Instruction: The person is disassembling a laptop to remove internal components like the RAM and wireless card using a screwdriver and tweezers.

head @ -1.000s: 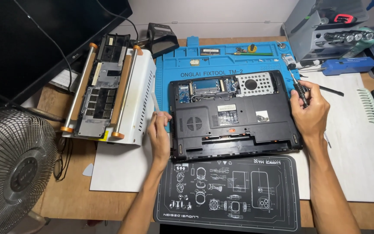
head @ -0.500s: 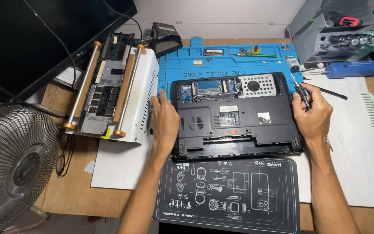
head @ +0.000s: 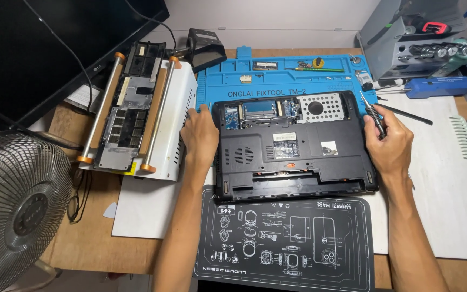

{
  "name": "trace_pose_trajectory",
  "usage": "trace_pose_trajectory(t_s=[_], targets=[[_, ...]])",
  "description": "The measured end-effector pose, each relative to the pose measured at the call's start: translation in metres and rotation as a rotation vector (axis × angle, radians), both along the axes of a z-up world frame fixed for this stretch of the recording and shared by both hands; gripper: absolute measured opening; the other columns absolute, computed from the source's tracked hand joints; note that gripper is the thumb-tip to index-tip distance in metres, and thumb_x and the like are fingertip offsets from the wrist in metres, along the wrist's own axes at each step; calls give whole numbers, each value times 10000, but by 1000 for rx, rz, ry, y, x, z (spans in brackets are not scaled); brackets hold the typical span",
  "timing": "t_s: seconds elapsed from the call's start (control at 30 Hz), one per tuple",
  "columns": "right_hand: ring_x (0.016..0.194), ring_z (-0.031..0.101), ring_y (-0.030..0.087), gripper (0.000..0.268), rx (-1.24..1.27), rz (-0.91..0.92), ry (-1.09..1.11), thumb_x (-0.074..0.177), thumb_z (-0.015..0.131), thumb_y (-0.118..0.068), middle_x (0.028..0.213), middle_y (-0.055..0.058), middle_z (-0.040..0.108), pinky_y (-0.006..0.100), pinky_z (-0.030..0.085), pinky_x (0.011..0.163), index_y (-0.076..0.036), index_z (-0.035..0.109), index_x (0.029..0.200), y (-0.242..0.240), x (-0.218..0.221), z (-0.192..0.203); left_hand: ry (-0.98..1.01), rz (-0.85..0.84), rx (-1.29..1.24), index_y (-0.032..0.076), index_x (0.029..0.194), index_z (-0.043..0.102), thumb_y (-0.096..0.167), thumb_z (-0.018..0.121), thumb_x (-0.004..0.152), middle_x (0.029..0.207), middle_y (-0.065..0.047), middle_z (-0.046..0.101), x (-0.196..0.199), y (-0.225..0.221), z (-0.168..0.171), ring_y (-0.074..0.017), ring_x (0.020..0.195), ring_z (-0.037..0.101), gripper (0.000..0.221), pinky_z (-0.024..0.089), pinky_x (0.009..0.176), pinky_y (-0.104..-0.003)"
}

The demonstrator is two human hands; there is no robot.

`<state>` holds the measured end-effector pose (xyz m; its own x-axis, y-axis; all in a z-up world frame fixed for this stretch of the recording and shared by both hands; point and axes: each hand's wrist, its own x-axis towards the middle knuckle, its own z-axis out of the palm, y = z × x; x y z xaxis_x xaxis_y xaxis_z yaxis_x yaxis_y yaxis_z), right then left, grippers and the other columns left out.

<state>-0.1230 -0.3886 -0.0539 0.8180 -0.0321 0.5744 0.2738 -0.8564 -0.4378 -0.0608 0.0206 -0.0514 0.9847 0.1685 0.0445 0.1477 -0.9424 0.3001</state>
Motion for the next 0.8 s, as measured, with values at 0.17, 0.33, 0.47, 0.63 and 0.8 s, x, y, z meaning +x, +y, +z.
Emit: trace_pose_trajectory(t_s=[0.17, 0.33, 0.47, 0.63, 0.8], targets=[[881, 670, 341, 268, -29, 40, -34, 1120, 654, -22, 1121, 227, 740, 429, 520, 766, 108, 660, 1354, 16, 2, 23, 32, -28, 20, 6, 1305, 565, -8, 696, 883, 1134, -227, 599, 25, -6, 13, -432, 886, 678, 443, 572, 656, -522], [617, 536, 198, 254, 153, 71, 185, 1120, 634, -101, 871, 74, 706, 364, 428, 656, -23, 493, 1317, 66, 7, 72, -7, -106, -138, 49, 1397, 581, 40, 577, 983, 1239, -235, 648, 37, -2, 42, -460, 1024, 670, 414, 549, 807, -603], [697, 679, 203, 239, 258, 221, 183, 1014, 809, -185, 846, 71, 750, 312, 495, 633, -107, 642, 1166, 111, 29, 82, -120, -311, -484, -1, 1355, 625, 12, 617, 978, 1090, -293, 676, 36, 6, 65, -505, 1055, 685, 377, 526, 864, -658], [724, 647, 96, 252, 530, 436, 252, 915, 863, -147, 788, 36, 703, 264, 580, 713, -106, 728, 1124, 189, 63, 90, -103, -395, -641, 94, 1338, 656, 28, 628, 978, 1076, -247, 701, 37, 14, 72, -436, 990, 739, 367, 585, 828, -556], [831, 773, 293, 140, 485, 547, 201, 956, 770, -58, 968, 141, 704, 376, 625, 727, -37, 731, 1089, 248, 85, 94, -20, -430, -694, 85, 1252, 681, 16, 645, 940, 1083, -219, 744, 38, 18, 73, -404, 1007, 752, 321, 616, 822, -513]])
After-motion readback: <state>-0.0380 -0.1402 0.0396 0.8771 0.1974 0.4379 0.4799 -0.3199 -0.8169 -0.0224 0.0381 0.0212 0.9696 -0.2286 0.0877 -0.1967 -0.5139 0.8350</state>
